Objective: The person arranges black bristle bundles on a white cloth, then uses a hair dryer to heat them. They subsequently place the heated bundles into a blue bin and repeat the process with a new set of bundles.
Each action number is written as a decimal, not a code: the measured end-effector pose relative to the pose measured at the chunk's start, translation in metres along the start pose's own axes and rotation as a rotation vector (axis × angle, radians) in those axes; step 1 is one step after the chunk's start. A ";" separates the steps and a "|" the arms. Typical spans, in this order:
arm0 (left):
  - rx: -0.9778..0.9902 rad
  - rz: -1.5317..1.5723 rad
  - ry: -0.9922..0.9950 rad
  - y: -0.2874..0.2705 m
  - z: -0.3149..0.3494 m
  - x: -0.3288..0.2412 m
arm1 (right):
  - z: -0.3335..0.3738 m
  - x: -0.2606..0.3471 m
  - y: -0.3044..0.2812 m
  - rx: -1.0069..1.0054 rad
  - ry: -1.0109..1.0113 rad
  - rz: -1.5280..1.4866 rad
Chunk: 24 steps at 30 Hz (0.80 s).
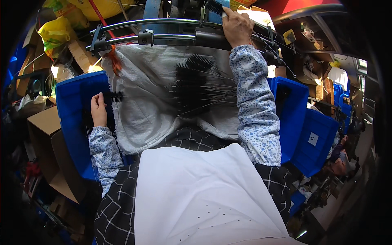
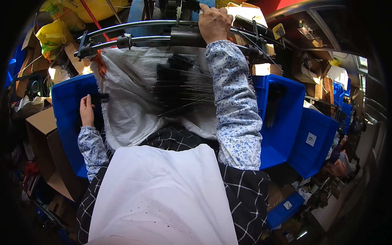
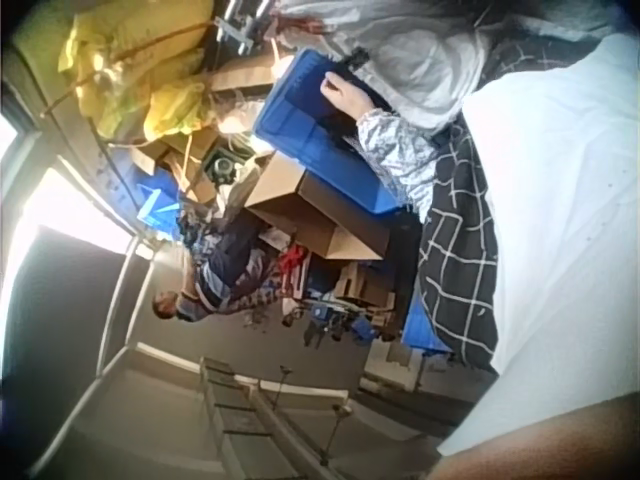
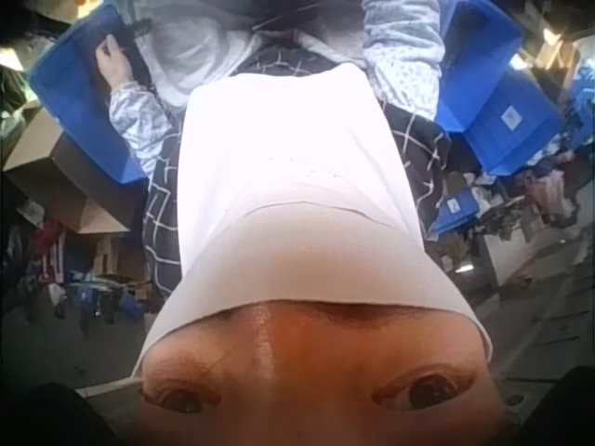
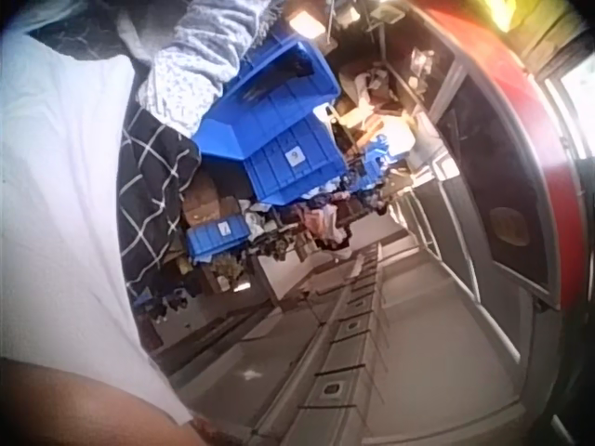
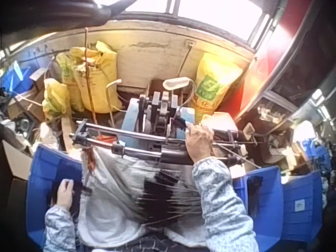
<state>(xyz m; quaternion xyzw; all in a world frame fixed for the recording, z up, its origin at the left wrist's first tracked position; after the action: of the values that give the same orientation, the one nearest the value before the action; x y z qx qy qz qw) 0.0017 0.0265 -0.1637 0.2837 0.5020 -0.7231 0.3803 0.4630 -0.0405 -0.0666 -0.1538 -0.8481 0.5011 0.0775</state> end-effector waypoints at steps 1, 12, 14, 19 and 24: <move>0.012 0.013 -0.003 0.001 0.003 0.000 | 0.000 0.001 -0.001 0.012 -0.004 -0.009; -0.134 0.372 0.085 -0.011 0.015 -0.031 | -0.011 -0.001 0.001 0.091 0.049 -0.117; -0.212 0.387 0.193 -0.023 0.019 -0.048 | -0.015 -0.002 0.006 0.073 0.036 -0.158; -0.476 0.483 0.398 -0.063 0.030 -0.084 | -0.011 -0.014 0.012 -0.102 -0.127 0.003; -0.752 0.654 0.437 -0.108 0.047 -0.097 | 0.012 -0.019 0.002 0.091 0.143 0.107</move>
<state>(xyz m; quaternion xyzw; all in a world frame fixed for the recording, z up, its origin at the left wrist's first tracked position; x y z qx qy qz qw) -0.0363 0.0302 -0.0163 0.4132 0.6789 -0.2617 0.5475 0.4773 -0.0561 -0.0735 -0.2305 -0.8074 0.5302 0.1178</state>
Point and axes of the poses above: each hand's wrist, its own z-axis away from the middle knuckle, its own y-axis out of the palm, x = y × z, the point moved 3 cm from there along -z, towards the middle knuckle, and after that the axes turned 6 degrees about -y, right-handed, at the moved point
